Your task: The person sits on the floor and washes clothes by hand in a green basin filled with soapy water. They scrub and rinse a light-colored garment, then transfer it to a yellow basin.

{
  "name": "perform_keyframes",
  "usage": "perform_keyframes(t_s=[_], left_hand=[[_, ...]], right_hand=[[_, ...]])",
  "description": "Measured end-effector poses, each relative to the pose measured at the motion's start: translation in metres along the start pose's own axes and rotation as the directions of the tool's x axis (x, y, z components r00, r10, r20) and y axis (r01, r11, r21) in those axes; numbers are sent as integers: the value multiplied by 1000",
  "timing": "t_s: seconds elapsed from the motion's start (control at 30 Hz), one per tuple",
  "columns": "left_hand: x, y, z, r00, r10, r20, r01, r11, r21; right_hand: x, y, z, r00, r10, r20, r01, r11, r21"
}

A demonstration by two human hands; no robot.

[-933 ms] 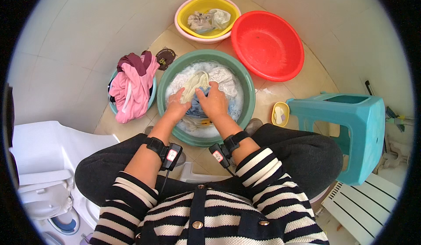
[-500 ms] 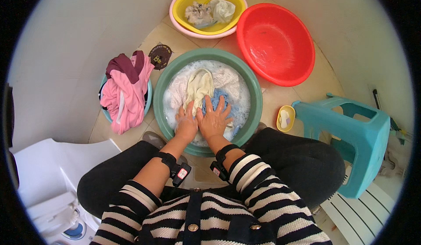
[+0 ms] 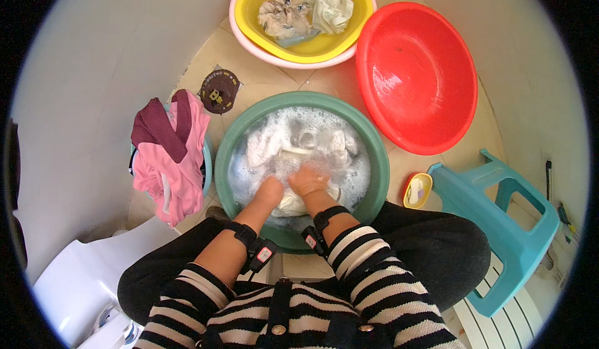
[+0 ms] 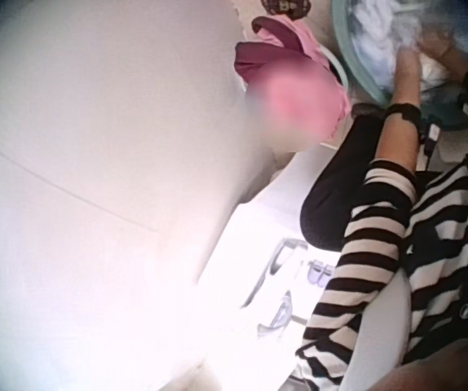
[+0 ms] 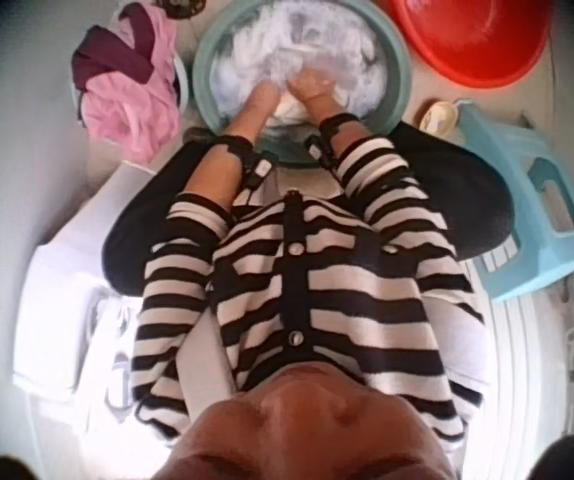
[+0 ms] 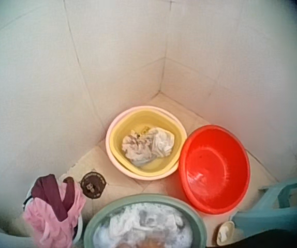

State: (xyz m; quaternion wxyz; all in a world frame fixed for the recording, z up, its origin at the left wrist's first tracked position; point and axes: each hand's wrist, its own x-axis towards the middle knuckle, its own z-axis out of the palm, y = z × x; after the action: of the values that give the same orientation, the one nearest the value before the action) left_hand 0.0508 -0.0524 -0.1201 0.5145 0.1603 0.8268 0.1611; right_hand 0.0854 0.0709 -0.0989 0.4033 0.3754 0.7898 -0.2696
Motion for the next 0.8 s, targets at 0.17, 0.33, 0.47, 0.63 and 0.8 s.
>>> perform_keyframes(t_s=[0.17,0.33,0.47,0.63,0.8], left_hand=[[19,-4,-5,956,8,294,-149,876,459],[2,11,-6,963,-241,-124,156,868,-471],[-23,31,-1,931,-345,-121,30,403,-915],[-64,39,-24,974,-205,101,87,-76,-993],[-99,35,-52,989,-129,70,65,-45,-997]], right_hand=[[22,3,-1,995,-63,79,88,924,-372],[16,-9,-43,987,-158,42,160,986,-52],[-27,-13,-77,868,-343,-359,387,920,58],[-83,-30,-74,696,-631,-343,599,773,-208],[-126,-26,-47,498,-761,-415,733,625,-268]])
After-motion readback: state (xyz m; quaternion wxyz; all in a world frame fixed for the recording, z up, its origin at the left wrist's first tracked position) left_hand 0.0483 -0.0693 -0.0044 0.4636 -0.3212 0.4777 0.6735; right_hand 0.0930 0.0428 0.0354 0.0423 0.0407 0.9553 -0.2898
